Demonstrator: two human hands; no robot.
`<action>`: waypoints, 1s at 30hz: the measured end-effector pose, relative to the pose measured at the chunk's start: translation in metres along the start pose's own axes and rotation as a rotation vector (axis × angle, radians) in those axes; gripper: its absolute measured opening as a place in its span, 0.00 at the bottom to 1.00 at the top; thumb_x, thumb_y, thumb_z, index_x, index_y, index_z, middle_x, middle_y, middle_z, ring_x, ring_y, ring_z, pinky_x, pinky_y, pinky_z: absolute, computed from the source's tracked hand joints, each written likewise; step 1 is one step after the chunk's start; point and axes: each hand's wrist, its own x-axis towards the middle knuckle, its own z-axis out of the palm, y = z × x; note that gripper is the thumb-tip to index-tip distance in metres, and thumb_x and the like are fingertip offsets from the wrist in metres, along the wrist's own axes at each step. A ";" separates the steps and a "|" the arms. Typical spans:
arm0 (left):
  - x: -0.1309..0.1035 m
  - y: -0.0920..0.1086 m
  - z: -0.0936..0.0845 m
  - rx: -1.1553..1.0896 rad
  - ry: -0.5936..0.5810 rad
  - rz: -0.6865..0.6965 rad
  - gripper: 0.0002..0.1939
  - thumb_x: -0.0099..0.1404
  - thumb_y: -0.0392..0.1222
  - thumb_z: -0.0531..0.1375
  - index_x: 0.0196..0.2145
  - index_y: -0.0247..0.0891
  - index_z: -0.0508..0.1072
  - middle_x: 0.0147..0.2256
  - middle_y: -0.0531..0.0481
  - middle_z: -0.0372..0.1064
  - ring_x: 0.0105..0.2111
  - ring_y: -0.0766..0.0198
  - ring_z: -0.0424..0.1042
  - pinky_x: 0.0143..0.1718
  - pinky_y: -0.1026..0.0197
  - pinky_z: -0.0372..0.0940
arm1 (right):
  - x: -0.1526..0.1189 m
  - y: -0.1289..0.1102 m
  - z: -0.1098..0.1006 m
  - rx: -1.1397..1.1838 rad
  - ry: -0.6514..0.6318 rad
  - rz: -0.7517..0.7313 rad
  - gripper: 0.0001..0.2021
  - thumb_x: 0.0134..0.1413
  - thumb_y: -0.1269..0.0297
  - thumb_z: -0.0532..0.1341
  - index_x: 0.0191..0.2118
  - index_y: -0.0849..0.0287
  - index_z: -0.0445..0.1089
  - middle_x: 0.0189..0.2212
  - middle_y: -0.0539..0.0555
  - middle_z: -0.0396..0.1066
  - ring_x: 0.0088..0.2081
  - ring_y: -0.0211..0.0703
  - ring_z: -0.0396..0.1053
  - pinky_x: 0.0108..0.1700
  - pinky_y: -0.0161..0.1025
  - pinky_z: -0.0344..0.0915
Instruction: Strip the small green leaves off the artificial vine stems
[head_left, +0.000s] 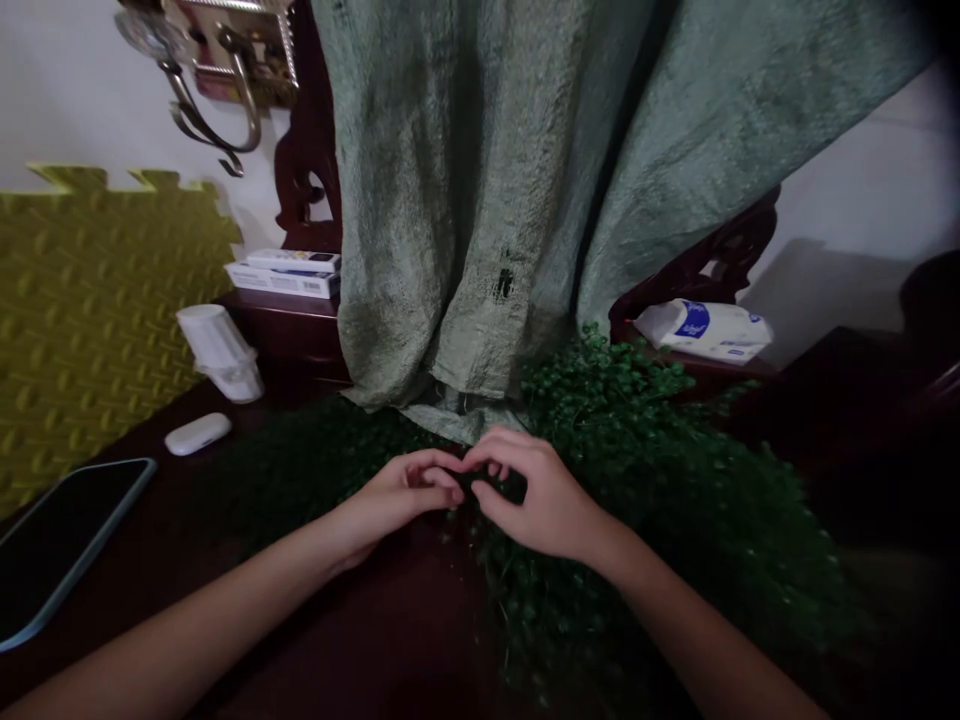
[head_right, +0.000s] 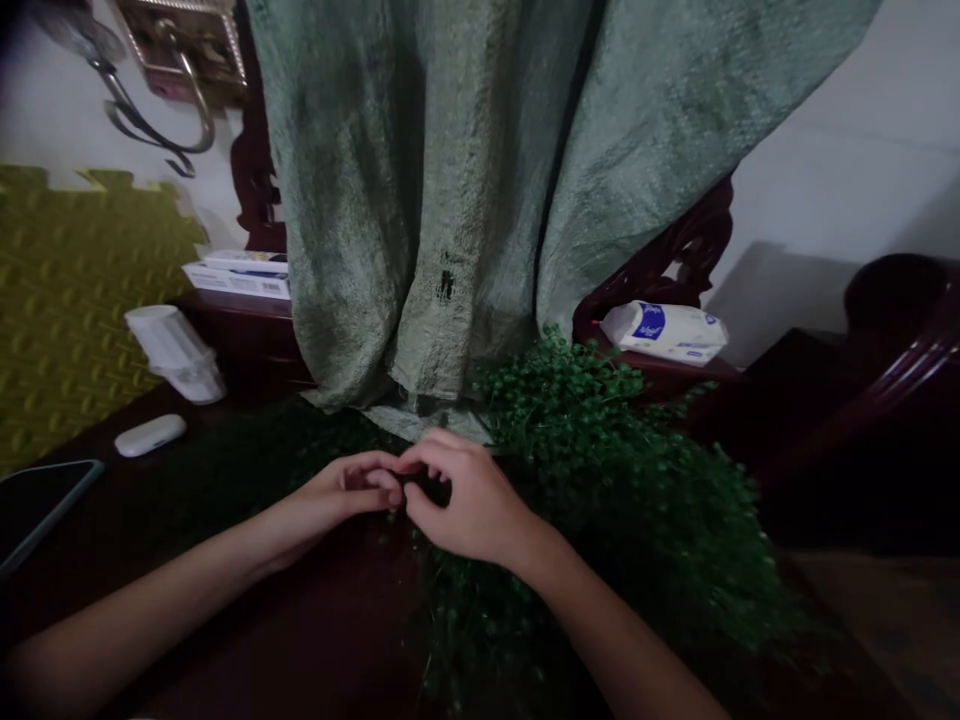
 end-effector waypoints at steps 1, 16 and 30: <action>0.000 0.000 0.001 0.011 0.008 -0.008 0.15 0.52 0.37 0.67 0.39 0.33 0.74 0.28 0.53 0.73 0.30 0.67 0.70 0.37 0.65 0.63 | -0.007 0.003 0.003 0.005 -0.038 -0.035 0.11 0.50 0.77 0.59 0.38 0.57 0.73 0.37 0.52 0.70 0.37 0.38 0.69 0.39 0.35 0.66; -0.001 -0.009 -0.015 0.931 0.126 0.216 0.16 0.48 0.29 0.56 0.36 0.38 0.73 0.32 0.51 0.74 0.32 0.60 0.72 0.36 0.60 0.66 | -0.032 0.027 0.026 -0.323 -0.123 -0.056 0.08 0.58 0.73 0.56 0.39 0.58 0.71 0.34 0.53 0.69 0.37 0.44 0.65 0.43 0.44 0.63; -0.013 -0.001 0.008 0.824 0.177 0.597 0.09 0.59 0.33 0.58 0.39 0.38 0.70 0.32 0.52 0.71 0.30 0.66 0.69 0.32 0.65 0.64 | -0.032 0.018 0.026 -0.037 0.194 -0.025 0.14 0.55 0.70 0.60 0.49 0.56 0.68 0.40 0.55 0.69 0.42 0.44 0.68 0.44 0.42 0.67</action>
